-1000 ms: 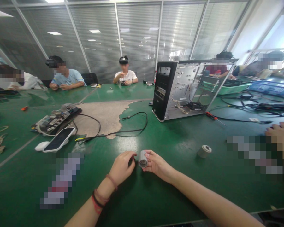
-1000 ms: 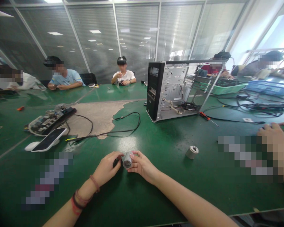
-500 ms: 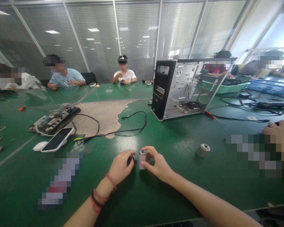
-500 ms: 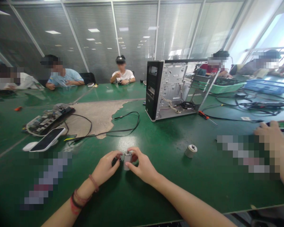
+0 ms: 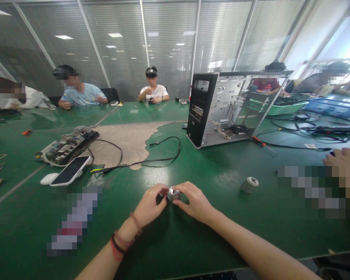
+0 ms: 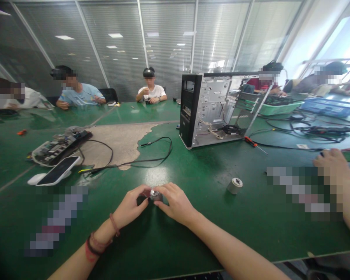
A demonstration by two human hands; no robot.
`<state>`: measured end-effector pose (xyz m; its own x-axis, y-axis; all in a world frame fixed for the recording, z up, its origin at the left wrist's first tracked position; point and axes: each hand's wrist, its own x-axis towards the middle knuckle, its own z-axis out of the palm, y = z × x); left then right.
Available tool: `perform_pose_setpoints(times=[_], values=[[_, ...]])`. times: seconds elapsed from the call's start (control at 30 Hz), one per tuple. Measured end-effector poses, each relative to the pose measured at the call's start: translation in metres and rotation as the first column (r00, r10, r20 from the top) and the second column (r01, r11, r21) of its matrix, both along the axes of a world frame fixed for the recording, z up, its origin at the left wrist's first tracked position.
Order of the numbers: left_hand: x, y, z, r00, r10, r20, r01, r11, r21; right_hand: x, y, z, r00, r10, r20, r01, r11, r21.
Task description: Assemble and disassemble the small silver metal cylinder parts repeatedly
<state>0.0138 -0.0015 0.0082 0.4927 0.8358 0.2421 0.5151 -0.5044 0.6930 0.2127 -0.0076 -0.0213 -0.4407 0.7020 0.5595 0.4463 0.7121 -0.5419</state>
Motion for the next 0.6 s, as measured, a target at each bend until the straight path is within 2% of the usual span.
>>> perform_pose_setpoints(times=[0.3,0.6], values=[[0.0007,-0.0033,0.0043,0.997,-0.053,0.05,0.056,0.997,-0.052,-0.0001,-0.0022,-0.0066,0.994,-0.011,-0.107,0.006,0.999,-0.044],[-0.0011,-0.0029,0.0058,0.996,-0.062,0.071,0.063,0.998,0.0,-0.0003,-0.0034,-0.0031,0.991,0.028,-0.131,-0.031,0.999,-0.018]])
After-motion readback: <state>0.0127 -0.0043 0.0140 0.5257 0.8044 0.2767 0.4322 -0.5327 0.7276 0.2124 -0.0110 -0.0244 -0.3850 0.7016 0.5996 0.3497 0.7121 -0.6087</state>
